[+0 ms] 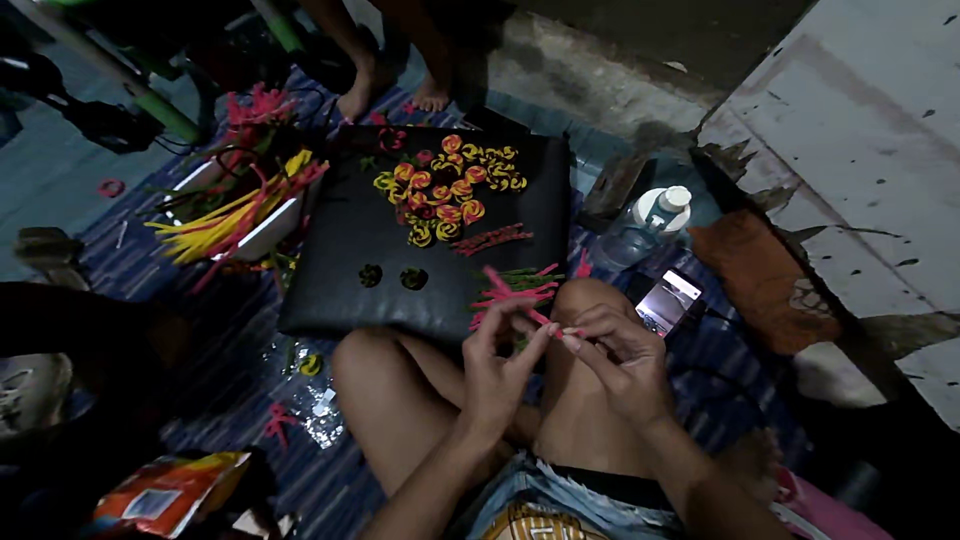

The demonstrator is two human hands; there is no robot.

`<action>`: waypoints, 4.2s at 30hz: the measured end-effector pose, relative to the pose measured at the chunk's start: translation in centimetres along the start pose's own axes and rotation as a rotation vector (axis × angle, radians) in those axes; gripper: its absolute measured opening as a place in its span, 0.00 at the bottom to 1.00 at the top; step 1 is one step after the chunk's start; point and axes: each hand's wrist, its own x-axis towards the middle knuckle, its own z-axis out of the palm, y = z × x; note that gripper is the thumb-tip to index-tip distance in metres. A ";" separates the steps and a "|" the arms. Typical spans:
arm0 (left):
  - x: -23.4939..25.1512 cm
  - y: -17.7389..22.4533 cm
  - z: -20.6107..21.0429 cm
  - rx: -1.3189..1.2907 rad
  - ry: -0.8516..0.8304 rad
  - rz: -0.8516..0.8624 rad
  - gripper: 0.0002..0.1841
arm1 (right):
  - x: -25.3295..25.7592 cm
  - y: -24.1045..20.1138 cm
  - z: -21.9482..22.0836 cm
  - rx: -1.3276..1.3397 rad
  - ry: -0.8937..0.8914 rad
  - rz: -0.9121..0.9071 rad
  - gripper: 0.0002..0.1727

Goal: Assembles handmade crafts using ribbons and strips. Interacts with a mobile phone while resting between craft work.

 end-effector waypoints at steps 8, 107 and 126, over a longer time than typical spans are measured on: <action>0.6 1.5 -2.3 0.254 -0.419 0.101 0.11 | 0.9 -0.6 -0.9 0.080 -0.028 0.179 0.05; -2.5 2.6 -2.8 -0.684 -0.278 -0.736 0.12 | 0.5 -2.3 1.3 0.138 -0.091 -0.127 0.09; -3.9 0.6 -1.4 0.151 -0.235 0.198 0.11 | 0.1 -2.1 0.7 -0.182 0.060 -0.096 0.09</action>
